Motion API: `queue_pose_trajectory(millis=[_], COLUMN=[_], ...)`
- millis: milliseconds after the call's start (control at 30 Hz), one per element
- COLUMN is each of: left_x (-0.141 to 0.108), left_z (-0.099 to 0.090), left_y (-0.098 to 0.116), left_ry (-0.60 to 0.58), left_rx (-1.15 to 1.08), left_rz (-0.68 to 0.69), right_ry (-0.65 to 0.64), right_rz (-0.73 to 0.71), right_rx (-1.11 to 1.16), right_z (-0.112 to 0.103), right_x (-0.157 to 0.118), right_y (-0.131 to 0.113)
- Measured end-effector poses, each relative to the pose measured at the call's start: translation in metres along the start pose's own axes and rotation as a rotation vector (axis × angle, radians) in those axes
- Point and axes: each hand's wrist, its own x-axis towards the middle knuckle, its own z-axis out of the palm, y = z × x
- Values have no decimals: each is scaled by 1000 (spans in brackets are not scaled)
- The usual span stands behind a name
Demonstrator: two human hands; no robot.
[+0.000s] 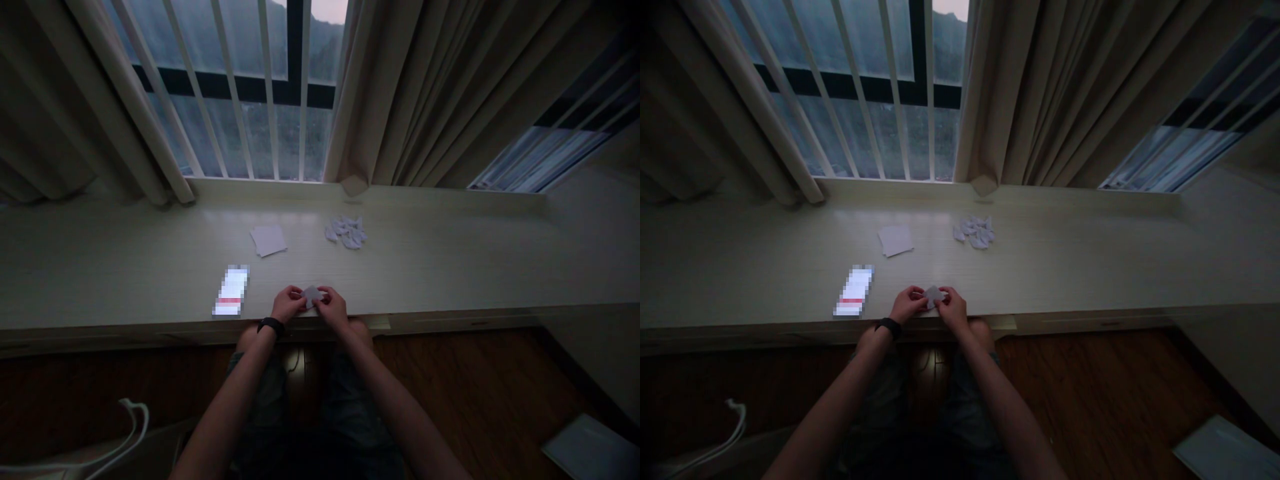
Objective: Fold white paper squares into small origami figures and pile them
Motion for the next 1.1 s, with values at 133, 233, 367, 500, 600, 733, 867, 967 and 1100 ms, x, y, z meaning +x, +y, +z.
queue_pose_trajectory(millis=[133,233,367,500,600,733,867,967,1100], left_x=[-2,-3,-2,-4,-6,-8,-8,-10,-12], left_z=[-1,-2,0,1,0,-3,-5,-6,-8], left_y=[-1,-2,-3,-2,1,4,6,7,8], left_ry=[-75,-89,-59,-60,-87,-133,-139,-123,-163], left_rx=[-71,-77,-15,-17,-57,-119,-185,-257,-282], left_rz=[34,35,45,54,37,26,33,-4,-25], right_ry=[-62,-75,-52,-54,-52,-31,6,68,97], right_rz=[-59,-91,-121,-164,-196,-238,-257,-287,-422], right_rx=[-132,-190,-250,-311,-364,-402,-370,-413,-464], right_z=[-3,-4,-3,0,2,3,3,2,-1], right_x=[-2,-2,-1,-4,-5,-5,-8,-10,-13], right_y=[-13,-18,-19,-20,-20,-22,-22,-20,-14])
